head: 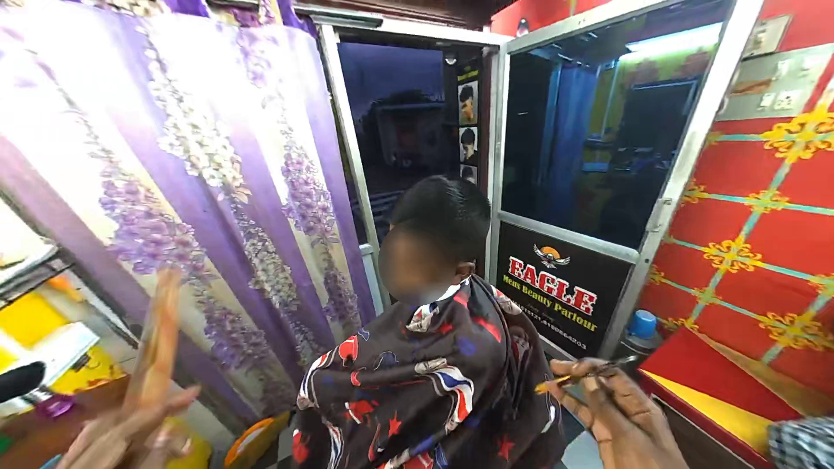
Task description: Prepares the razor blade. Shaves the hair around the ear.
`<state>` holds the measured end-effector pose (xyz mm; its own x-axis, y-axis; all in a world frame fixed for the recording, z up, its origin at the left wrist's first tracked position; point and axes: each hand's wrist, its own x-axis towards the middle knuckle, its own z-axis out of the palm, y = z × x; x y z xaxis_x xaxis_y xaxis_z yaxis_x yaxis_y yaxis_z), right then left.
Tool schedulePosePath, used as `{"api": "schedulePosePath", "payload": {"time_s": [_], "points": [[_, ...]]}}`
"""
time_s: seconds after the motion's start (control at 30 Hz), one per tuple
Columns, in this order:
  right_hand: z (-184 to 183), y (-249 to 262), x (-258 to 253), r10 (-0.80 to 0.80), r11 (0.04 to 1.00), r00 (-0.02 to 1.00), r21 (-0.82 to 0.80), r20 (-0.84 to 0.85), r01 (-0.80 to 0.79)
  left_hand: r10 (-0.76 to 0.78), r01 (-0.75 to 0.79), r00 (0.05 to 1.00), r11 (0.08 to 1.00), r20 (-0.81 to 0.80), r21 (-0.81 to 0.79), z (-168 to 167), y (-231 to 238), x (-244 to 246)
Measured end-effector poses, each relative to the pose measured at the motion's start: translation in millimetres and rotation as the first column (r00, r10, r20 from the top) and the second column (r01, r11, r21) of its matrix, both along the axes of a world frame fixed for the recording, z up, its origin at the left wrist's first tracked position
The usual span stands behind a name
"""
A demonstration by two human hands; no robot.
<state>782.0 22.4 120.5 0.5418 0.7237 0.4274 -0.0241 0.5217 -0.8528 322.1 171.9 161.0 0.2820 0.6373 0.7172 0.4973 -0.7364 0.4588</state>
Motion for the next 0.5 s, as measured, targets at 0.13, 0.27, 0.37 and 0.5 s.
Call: {"api": "schedulePosePath", "payload": {"time_s": [0.13,0.27,0.37,0.5], "points": [[31,17,-9,-0.223,0.96,0.961,0.133,-0.163,0.245,-0.019,0.061,0.99,0.952,-0.14,0.298,100,50,76],[53,39,-45,-0.457,0.864,0.876,0.307,0.152,0.398,-0.285,0.43,0.887,0.796,-0.362,0.426,163,113,142],[55,62,-78,-0.595,0.803,0.655,0.376,0.466,0.462,-0.359,0.608,0.772,0.656,-0.524,0.447,179,150,188],[51,99,-103,-0.639,0.731,0.314,0.428,0.702,0.531,-0.425,0.736,0.64,0.58,-0.641,0.35,187,174,232]]}}
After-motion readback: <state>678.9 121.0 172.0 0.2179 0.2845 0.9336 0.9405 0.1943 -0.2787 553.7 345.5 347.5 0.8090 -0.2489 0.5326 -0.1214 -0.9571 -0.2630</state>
